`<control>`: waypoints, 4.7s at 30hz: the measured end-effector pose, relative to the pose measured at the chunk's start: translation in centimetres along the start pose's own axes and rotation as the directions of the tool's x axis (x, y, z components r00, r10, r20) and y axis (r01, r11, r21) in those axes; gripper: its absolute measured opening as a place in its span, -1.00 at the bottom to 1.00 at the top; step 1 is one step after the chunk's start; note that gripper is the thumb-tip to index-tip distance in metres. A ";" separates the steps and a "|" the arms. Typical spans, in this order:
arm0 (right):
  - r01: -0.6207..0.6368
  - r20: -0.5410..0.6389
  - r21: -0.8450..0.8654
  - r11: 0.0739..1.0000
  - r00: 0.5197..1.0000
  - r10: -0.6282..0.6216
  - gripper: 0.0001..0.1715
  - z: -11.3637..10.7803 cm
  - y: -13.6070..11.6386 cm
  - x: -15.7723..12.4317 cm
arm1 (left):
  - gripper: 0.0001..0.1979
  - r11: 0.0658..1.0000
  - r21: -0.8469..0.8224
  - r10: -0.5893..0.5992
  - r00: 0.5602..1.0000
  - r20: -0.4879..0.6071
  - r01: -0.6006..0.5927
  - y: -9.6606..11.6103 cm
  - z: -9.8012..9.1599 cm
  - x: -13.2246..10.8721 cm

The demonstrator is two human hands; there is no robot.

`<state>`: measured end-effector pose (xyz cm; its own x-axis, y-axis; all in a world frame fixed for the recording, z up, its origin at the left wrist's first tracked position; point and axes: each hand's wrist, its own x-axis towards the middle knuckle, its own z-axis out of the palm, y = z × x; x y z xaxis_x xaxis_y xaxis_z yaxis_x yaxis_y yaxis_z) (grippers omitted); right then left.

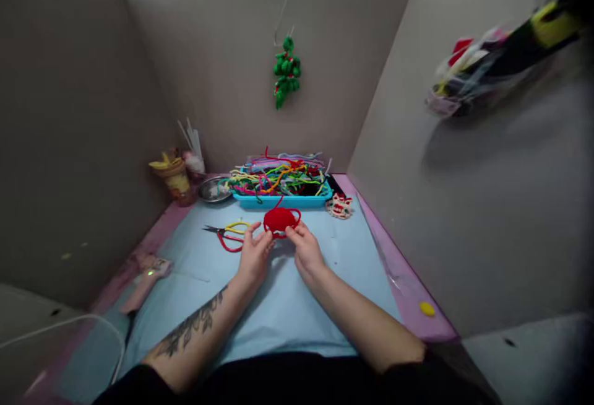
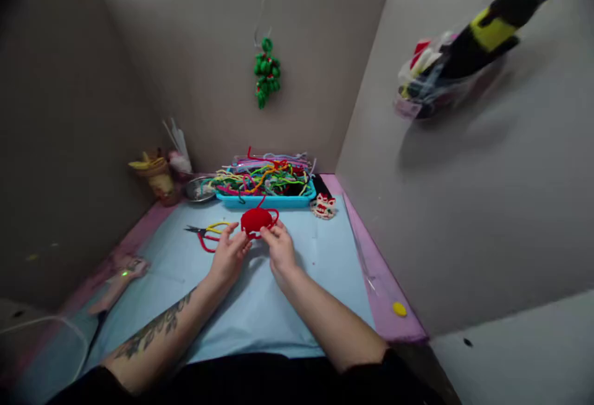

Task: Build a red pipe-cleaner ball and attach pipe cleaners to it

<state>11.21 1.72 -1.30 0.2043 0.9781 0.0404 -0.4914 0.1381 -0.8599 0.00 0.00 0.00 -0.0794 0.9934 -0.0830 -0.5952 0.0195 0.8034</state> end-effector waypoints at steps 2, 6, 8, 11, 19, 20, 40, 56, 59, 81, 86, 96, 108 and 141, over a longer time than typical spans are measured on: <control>0.010 -0.017 -0.016 1.000 1.000 -0.010 -0.73 -0.3 0.0 0.2 | -0.42 0.998 -0.026 -0.056 0.998 0.017 0.057 0.1 -0.2 0.2; 0.013 -0.003 -0.056 0.998 1.000 -0.013 -0.75 -0.7 -0.1 0.4 | -0.43 0.983 -0.075 -0.169 0.985 0.018 0.170 0.4 -0.5 0.5; 0.007 0.024 -0.089 0.996 1.000 -0.005 -0.75 -0.7 -0.2 0.3 | -0.44 0.976 -0.086 -0.200 0.980 0.000 0.199 0.5 -0.5 0.7; -0.013 0.102 -0.091 0.996 0.995 0.022 -0.77 -0.4 -0.4 0.0 | -0.46 0.975 -0.098 -0.202 0.979 -0.028 0.198 0.6 -0.4 0.7; -0.082 0.077 0.008 0.997 0.994 0.081 -0.59 0.1 0.2 -0.4 | -0.45 0.989 -0.053 -0.137 0.990 -0.037 0.135 -0.1 0.0 0.1; -0.088 0.074 0.018 0.996 0.994 0.087 -0.58 0.1 0.3 -0.4 | -0.44 0.991 -0.053 -0.125 0.991 -0.038 0.123 -0.2 0.0 0.1; 0.144 0.153 -0.419 0.897 0.984 -0.087 -0.68 -0.7 -1.1 -0.4 | -0.37 0.992 0.100 0.086 0.993 -0.084 -0.078 1.2 -0.1 0.2; 0.213 0.100 -0.413 0.885 0.977 -0.188 -0.80 0.1 -0.4 -1.1 | -0.38 0.984 0.098 0.154 0.986 -0.067 -0.147 0.8 -0.1 0.4; 0.210 0.124 -0.419 0.884 0.977 -0.174 -0.82 0.1 -0.1 -1.2 | -0.43 0.973 0.130 0.202 0.977 -0.066 -0.193 0.8 0.0 0.2; 0.092 -0.038 -0.381 0.920 0.993 -0.116 -0.45 -0.7 0.2 -1.4 | -0.40 0.991 0.008 0.136 0.982 -0.129 -0.136 2.5 -0.2 0.7; 0.305 0.237 -0.440 0.845 0.947 -0.218 -0.44 -0.6 -1.8 -0.9 | -0.36 0.995 0.074 0.064 0.997 -0.041 -0.061 2.3 -0.1 0.3; -0.056 0.380 -0.191 0.980 0.916 0.126 -0.27 -2.1 -2.8 1.0 | -0.32 0.979 0.042 -0.202 0.968 0.151 0.198 2.8 -0.5 0.4; -0.077 0.325 -0.232 0.970 0.934 0.152 -0.39 -1.8 -2.3 0.6 | -0.27 0.964 0.120 -0.249 0.963 0.102 0.237 2.5 -0.2 0.3; -0.456 0.646 -0.461 0.762 0.416 0.640 -0.17 -2.6 -2.7 -4.7 | -0.72 0.925 -0.373 0.056 0.996 -0.062 -0.075 9.4 -4.3 3.2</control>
<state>13.83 -3.63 -0.51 -0.7763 0.5962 -0.2046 -0.0773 -0.4122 -0.9078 -9.27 2.89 4.77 -0.1624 0.9839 -0.0744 -0.8425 -0.0991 0.5295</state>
